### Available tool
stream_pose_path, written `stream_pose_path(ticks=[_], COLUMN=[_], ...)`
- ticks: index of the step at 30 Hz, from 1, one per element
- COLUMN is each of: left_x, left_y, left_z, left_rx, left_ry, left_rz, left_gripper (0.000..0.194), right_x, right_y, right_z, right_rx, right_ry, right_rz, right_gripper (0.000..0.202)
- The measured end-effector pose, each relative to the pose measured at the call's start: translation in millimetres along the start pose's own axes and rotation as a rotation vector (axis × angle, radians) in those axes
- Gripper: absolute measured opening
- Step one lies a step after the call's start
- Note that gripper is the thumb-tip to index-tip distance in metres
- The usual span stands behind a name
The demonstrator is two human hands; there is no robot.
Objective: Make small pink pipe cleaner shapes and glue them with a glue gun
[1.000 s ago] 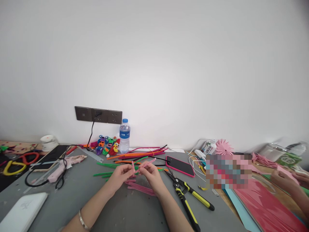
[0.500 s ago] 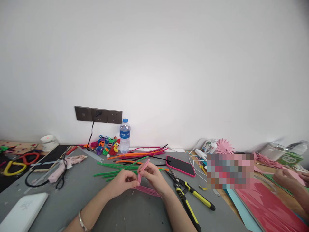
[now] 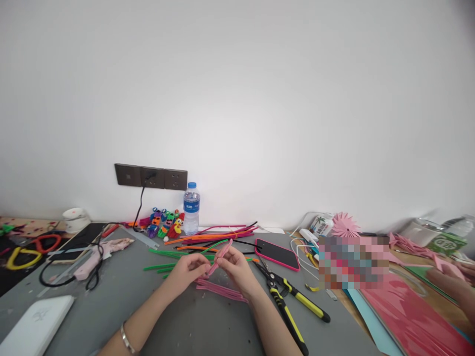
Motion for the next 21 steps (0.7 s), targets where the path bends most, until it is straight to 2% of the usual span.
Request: stream_pose_path(ticks=[4, 8, 13, 21], left_x=[-2, -4, -5, -7], left_y=[-6.7, -7.0, -11.1, -13.8], left_z=[-9, -15, -13, -18], left_rx=[0.22, 0.342, 0.37, 0.307], left_ry=[0.081, 0.18, 0.236, 0.243], left_rz=[-0.154, -0.208, -0.279, -0.276], left_gripper=[0.021, 0.011, 0.013, 0.017], right_x=[2, 3, 3, 3], right_y=[-3, -6, -6, -3], right_z=[-3, -6, -8, -6], right_rx=[-0.025, -0.062, -0.081, -0.076], right_ry=[-0.052, -0.085, -0.087, -0.072], right_rz=[-0.047, -0.083, -0.105, -0.106], right_gripper=[0.017, 0.017, 0.022, 0.024])
Point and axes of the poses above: each hand's wrist, its own x-axis towards the middle knuckle, its own y-axis out of the palm, z = x × y, the point moved 5 cm from there along x, towards the middle knuckle, and after that the axes turned 3 degrees about -y, right-handed, at the moved point
